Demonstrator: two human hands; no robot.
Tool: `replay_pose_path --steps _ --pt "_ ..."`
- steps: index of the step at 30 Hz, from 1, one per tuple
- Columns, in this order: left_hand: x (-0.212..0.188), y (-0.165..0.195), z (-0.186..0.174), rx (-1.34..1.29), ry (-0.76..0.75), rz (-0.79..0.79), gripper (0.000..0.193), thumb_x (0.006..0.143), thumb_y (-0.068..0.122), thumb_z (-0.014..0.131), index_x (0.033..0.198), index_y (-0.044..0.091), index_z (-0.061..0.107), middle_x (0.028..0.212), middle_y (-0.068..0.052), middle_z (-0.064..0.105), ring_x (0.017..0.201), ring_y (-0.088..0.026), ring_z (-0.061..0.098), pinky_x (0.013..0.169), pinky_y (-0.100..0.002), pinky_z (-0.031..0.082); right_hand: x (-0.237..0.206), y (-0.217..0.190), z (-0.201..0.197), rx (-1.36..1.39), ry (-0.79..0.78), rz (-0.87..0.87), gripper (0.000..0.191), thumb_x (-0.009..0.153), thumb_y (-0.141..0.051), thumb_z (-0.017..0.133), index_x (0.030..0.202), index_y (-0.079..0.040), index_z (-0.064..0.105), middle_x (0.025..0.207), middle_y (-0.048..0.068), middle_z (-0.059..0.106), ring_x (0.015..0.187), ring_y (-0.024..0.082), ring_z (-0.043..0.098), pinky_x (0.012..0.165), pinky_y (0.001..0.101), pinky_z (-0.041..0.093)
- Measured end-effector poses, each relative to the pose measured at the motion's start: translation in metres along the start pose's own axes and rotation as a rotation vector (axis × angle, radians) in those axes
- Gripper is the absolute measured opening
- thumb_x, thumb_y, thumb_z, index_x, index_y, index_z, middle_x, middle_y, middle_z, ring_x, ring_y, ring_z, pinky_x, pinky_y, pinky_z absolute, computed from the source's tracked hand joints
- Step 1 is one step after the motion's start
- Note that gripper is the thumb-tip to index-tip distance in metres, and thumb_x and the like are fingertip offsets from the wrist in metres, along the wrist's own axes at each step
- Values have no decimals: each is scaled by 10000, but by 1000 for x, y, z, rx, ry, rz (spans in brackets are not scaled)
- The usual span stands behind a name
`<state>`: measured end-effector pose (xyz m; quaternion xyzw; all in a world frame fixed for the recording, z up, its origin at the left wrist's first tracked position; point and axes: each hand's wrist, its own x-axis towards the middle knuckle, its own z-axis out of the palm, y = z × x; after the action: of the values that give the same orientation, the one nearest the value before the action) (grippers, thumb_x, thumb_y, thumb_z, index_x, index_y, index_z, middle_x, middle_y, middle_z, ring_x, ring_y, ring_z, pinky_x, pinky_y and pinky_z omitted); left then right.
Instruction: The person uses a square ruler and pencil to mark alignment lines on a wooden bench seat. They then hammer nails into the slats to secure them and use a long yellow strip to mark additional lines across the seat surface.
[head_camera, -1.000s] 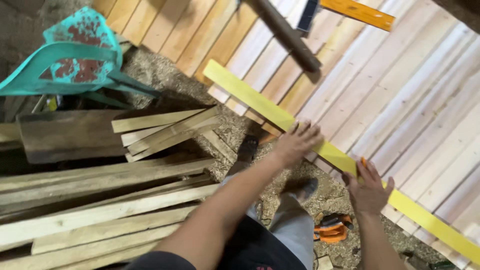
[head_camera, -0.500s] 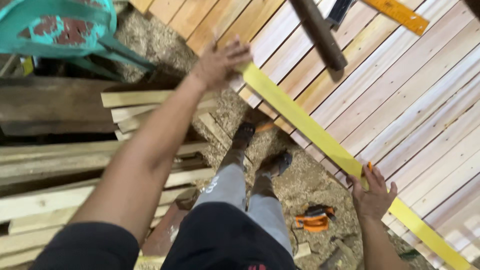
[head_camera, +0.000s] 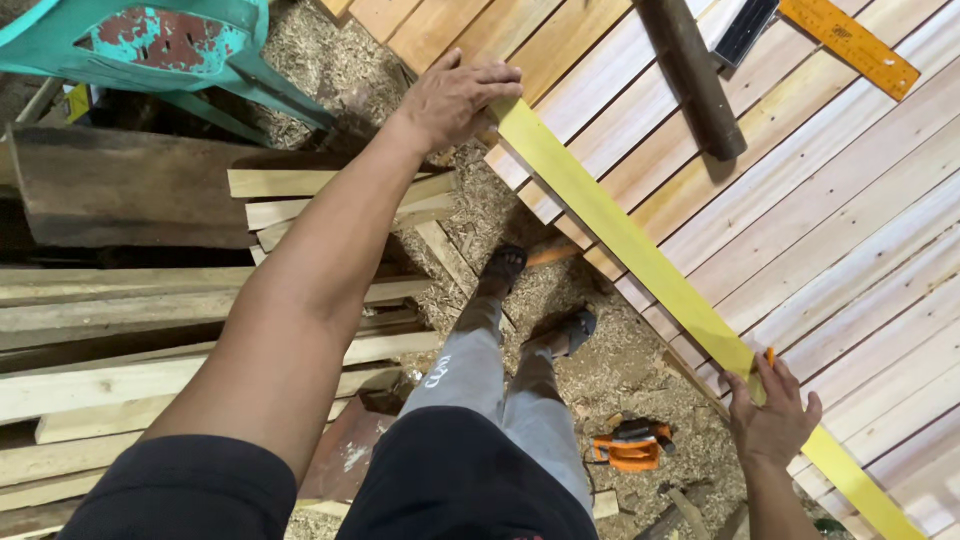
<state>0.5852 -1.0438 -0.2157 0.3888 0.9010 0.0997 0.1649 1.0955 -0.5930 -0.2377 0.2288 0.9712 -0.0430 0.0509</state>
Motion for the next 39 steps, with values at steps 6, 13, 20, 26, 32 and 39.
replay_pose_path --steps 6,13,20,26,32,39 --pt "0 12 -17 171 16 -10 551 910 366 728 1422 400 529 1617 76 362 1435 -213 400 1185 -629 212 0 4 5 -52 -21 4 584 1026 -631 581 1431 -215 638 1464 33 608 1381 159 555 1283 482 239" --pt "6 2 -13 168 -27 20 382 1002 311 679 1365 400 596 1581 6 411 1488 -294 379 1146 -558 372 -1 2 3 7 -42 22 594 1030 -658 569 1423 -218 632 1482 62 592 1389 169 544 1300 484 220" --pt "12 -10 3 174 30 59 485 926 328 717 1389 392 588 1558 25 406 1453 -297 366 1141 -601 347 0 2 4 26 -9 8 587 1017 -637 580 1423 -217 632 1454 60 605 1395 189 558 1290 484 246" --pt "11 -9 2 202 -22 60 503 938 355 711 1417 375 557 1570 -1 386 1465 -314 355 1146 -620 338 -1 1 3 15 4 5 562 1019 -605 603 1416 -210 642 1462 55 605 1334 166 558 1277 485 270" --pt "8 -9 2 190 32 72 445 947 345 708 1374 352 579 1555 0 408 1462 -308 359 1142 -623 347 0 -2 1 32 8 11 567 1013 -606 619 1412 -204 646 1456 61 613 1384 183 558 1264 491 275" --pt "8 -10 5 219 63 112 446 941 332 737 1360 309 588 1558 -19 414 1451 -325 370 1127 -610 378 0 4 6 -82 -45 -11 597 1040 -652 561 1426 -204 632 1459 79 611 1366 190 564 1283 485 251"
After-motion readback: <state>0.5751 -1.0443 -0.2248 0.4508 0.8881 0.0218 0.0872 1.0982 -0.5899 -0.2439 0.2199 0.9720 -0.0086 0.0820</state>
